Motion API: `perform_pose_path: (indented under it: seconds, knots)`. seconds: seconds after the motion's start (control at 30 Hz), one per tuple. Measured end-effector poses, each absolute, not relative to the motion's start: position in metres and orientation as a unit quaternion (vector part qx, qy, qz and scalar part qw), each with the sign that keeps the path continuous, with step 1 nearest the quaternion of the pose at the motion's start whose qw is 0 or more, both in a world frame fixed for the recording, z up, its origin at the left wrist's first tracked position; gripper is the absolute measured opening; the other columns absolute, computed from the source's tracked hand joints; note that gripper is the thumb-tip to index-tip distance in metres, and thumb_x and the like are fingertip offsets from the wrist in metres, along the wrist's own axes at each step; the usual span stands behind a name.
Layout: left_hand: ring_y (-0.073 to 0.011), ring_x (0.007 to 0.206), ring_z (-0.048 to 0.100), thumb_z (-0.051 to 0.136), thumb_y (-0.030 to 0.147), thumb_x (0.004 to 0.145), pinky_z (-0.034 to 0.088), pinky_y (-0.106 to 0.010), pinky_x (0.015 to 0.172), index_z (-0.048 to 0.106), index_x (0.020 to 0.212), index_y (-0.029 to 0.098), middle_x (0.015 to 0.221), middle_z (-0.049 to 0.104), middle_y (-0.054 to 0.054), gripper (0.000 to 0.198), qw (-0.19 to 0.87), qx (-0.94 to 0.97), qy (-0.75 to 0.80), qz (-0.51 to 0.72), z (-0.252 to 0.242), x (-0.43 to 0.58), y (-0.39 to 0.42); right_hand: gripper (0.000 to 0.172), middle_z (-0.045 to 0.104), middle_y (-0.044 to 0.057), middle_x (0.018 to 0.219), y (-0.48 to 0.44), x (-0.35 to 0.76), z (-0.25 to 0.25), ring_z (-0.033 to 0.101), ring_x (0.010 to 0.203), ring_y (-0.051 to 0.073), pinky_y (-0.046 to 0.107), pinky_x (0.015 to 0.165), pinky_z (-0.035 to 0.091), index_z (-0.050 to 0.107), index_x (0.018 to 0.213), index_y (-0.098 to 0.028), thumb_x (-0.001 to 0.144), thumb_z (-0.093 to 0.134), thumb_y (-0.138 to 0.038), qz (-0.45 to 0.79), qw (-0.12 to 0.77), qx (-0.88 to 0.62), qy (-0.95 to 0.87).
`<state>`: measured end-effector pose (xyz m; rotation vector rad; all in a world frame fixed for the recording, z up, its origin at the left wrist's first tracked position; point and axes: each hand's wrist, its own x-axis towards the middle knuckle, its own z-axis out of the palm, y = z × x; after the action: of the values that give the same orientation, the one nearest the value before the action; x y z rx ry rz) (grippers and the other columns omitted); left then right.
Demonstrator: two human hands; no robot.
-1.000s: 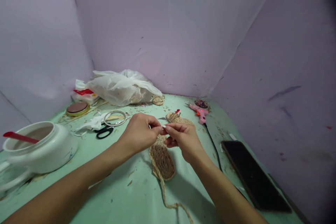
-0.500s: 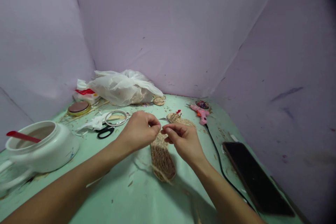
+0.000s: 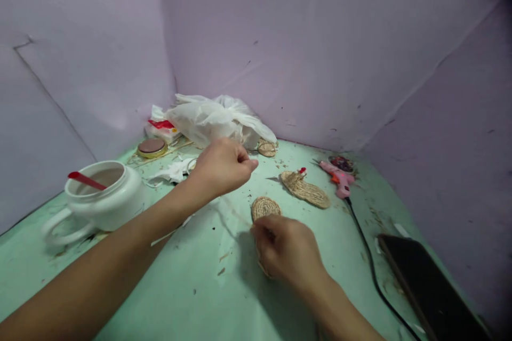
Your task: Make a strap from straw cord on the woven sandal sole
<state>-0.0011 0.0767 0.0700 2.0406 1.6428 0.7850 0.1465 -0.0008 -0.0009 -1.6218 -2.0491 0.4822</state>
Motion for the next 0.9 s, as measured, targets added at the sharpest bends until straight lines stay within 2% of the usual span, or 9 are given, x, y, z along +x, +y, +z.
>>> perform_pose_path:
  seconds: [0.1,0.17,0.23,0.33,0.43,0.5,0.67,0.73,0.9]
  knots:
    - [-0.0095,0.036,0.039,0.052,0.044,0.069,0.026,-0.023,0.038,0.056,0.046,0.014,0.04,0.046,0.0,0.038,0.308,0.718,0.571,0.254,0.069,0.0,0.076,0.02,0.062,0.002,0.057,0.012,0.163,0.008,0.051,0.052,0.013,0.025,0.051,0.035,0.066,0.066,-0.017,0.072,0.056,-0.034,0.227,0.439,-0.639,-0.589]
    - [-0.0089,0.036,0.042,0.052,0.043,0.071,0.028,-0.022,0.038,0.06,0.052,0.013,0.047,0.054,-0.003,0.036,0.403,0.695,0.54,0.251,0.066,0.004,0.074,0.025,0.06,0.001,0.055,0.016,0.168,0.016,0.047,0.047,0.011,0.023,0.045,0.033,0.065,0.065,-0.016,0.066,0.062,-0.041,0.302,0.509,-0.627,-0.507]
    - [-0.0072,0.037,0.043,0.052,0.039,0.071,0.026,-0.02,0.036,0.063,0.061,0.011,0.059,0.059,-0.004,0.032,0.498,0.658,0.488,0.283,0.061,0.012,0.071,0.029,0.059,0.001,0.053,0.016,0.165,0.02,0.043,0.042,0.009,0.021,0.039,0.029,0.064,0.064,-0.015,0.06,0.066,-0.043,0.417,0.524,-0.594,-0.445]
    - [-0.0045,0.037,0.037,0.053,0.036,0.073,0.021,-0.017,0.035,0.064,0.073,0.01,0.054,0.054,-0.001,0.028,0.638,0.589,0.38,0.319,0.051,0.022,0.066,0.032,0.059,0.002,0.055,0.01,0.151,0.014,0.045,0.042,0.008,0.018,0.036,0.027,0.064,0.066,-0.013,0.057,0.069,-0.044,0.578,0.504,-0.521,-0.375]
    - [-0.0014,0.034,0.027,0.06,0.032,0.069,0.022,-0.017,0.034,0.063,0.076,0.01,0.056,0.055,0.001,0.023,0.729,0.515,0.335,0.302,0.043,0.027,0.065,0.036,0.062,0.004,0.062,0.004,0.141,0.001,0.05,0.046,0.008,0.017,0.037,0.029,0.066,0.073,-0.013,0.061,0.068,-0.047,0.648,0.486,-0.46,-0.364]
    - [0.0001,0.033,0.026,0.065,0.028,0.062,0.021,-0.017,0.033,0.06,0.07,0.01,0.061,0.059,0.0,0.02,0.737,0.492,0.353,0.3,0.037,0.027,0.064,0.039,0.063,0.005,0.063,0.002,0.143,-0.007,0.051,0.047,0.009,0.017,0.038,0.03,0.067,0.074,-0.011,0.061,0.068,-0.048,0.661,0.465,-0.445,-0.385]
    - [-0.0003,0.029,0.026,0.066,0.03,0.056,0.01,-0.017,0.033,0.055,0.055,0.01,0.043,0.052,0.002,0.023,0.7,0.509,0.419,0.274,0.01,0.025,0.048,0.041,0.066,0.007,0.072,-0.01,0.173,-0.018,0.053,0.054,0.01,0.017,0.04,0.035,0.067,0.081,-0.012,0.055,0.075,-0.042,0.597,0.502,-0.53,-0.333]
    - [-0.0011,0.029,0.025,0.064,0.031,0.054,0.01,-0.018,0.033,0.054,0.053,0.011,0.039,0.05,0.003,0.023,0.685,0.503,0.458,0.261,-0.003,0.026,0.037,0.035,0.066,0.008,0.078,-0.015,0.183,-0.018,0.054,0.055,0.01,0.017,0.041,0.038,0.066,0.08,-0.012,0.058,0.074,-0.038,0.582,0.533,-0.544,-0.286]
    - [-0.0031,0.029,0.027,0.059,0.028,0.054,0.014,-0.019,0.033,0.055,0.05,0.012,0.035,0.048,0.003,0.017,0.674,0.501,0.49,0.234,-0.015,0.031,0.019,0.031,0.063,0.005,0.073,-0.018,0.185,-0.024,0.054,0.05,0.009,0.016,0.038,0.039,0.066,0.081,-0.012,0.065,0.069,-0.038,0.616,0.559,-0.498,-0.245]
